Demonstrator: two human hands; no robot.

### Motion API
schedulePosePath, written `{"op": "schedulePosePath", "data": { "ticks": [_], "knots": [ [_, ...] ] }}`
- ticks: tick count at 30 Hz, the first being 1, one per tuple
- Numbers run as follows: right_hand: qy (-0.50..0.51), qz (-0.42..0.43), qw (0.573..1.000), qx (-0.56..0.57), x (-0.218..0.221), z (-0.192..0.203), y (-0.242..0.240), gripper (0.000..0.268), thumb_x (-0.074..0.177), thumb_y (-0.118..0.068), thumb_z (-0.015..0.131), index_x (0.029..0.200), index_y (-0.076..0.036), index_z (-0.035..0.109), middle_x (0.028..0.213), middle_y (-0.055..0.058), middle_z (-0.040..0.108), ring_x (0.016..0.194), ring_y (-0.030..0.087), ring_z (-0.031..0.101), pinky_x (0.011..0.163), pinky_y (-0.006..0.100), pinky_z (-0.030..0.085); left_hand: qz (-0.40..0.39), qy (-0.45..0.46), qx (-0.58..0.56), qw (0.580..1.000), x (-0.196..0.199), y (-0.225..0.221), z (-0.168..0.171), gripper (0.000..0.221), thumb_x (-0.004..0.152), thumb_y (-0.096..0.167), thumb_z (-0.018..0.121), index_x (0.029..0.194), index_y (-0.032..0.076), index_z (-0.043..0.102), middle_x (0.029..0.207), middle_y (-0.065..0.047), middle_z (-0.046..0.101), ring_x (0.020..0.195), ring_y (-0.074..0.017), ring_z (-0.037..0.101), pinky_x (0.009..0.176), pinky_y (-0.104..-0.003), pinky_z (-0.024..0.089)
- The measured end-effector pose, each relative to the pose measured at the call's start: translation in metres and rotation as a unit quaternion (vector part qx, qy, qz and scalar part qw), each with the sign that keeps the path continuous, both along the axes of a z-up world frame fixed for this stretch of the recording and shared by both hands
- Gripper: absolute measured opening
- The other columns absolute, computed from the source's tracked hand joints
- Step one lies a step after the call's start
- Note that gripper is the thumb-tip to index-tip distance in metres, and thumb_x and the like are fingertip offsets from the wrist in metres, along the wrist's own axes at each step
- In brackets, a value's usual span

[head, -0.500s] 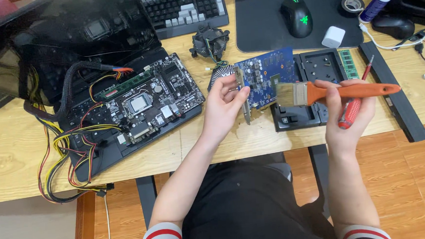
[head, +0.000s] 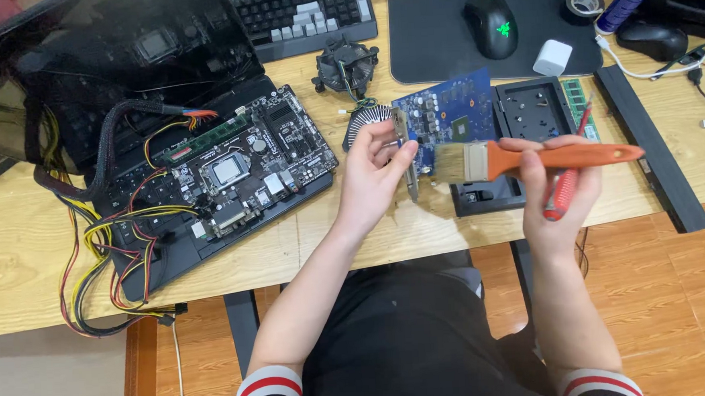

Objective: Disassembling a computer graphics card by removing screws and the heatsink for cleaning and inspection.

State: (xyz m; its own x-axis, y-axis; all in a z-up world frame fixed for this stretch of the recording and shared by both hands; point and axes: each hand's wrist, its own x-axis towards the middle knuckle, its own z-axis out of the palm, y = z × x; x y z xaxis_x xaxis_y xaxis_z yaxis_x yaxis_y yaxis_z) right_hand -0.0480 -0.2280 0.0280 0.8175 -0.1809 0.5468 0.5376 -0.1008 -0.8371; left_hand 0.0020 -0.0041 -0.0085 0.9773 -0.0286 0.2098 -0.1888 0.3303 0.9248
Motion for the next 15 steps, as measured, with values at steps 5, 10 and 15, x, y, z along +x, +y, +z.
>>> {"op": "schedulePosePath", "data": {
  "ticks": [5, 10, 15],
  "knots": [
    [-0.001, -0.003, 0.999, -0.035, 0.001, -0.008, -0.017, 0.017, 0.12, -0.001, 0.056, 0.127, 0.001, 0.041, 0.117, 0.014, 0.057, 0.115, 0.028, 0.074, 0.085, 0.029, 0.06, 0.006, -0.005, -0.004, 1.0, 0.0, 0.003, 0.0, 0.04, 0.1, 0.004, 0.069, 0.132, -0.005, 0.048, 0.125, -0.015, 0.065, 0.111, -0.0147, 0.065, 0.097, -0.028, 0.056],
    [-0.027, -0.001, 0.998, 0.051, 0.017, 0.013, -0.017, 0.024, 0.124, -0.005, 0.061, 0.13, -0.002, 0.038, 0.121, 0.016, 0.064, 0.115, 0.027, 0.074, 0.091, 0.034, 0.066, -0.009, 0.007, -0.008, 1.0, -0.001, -0.003, -0.011, 0.04, 0.097, 0.001, 0.07, 0.131, -0.005, 0.049, 0.125, -0.014, 0.065, 0.108, -0.0136, 0.065, 0.095, -0.028, 0.056],
    [-0.006, -0.004, 0.999, 0.042, 0.052, 0.015, -0.023, 0.021, 0.121, -0.008, 0.059, 0.13, -0.003, 0.04, 0.121, 0.017, 0.067, 0.108, 0.023, 0.074, 0.081, 0.032, 0.063, -0.025, 0.022, -0.01, 0.999, -0.009, -0.003, -0.003, 0.041, 0.097, 0.002, 0.071, 0.131, -0.005, 0.05, 0.125, -0.015, 0.066, 0.108, -0.0139, 0.066, 0.095, -0.027, 0.057]
  ]
}}
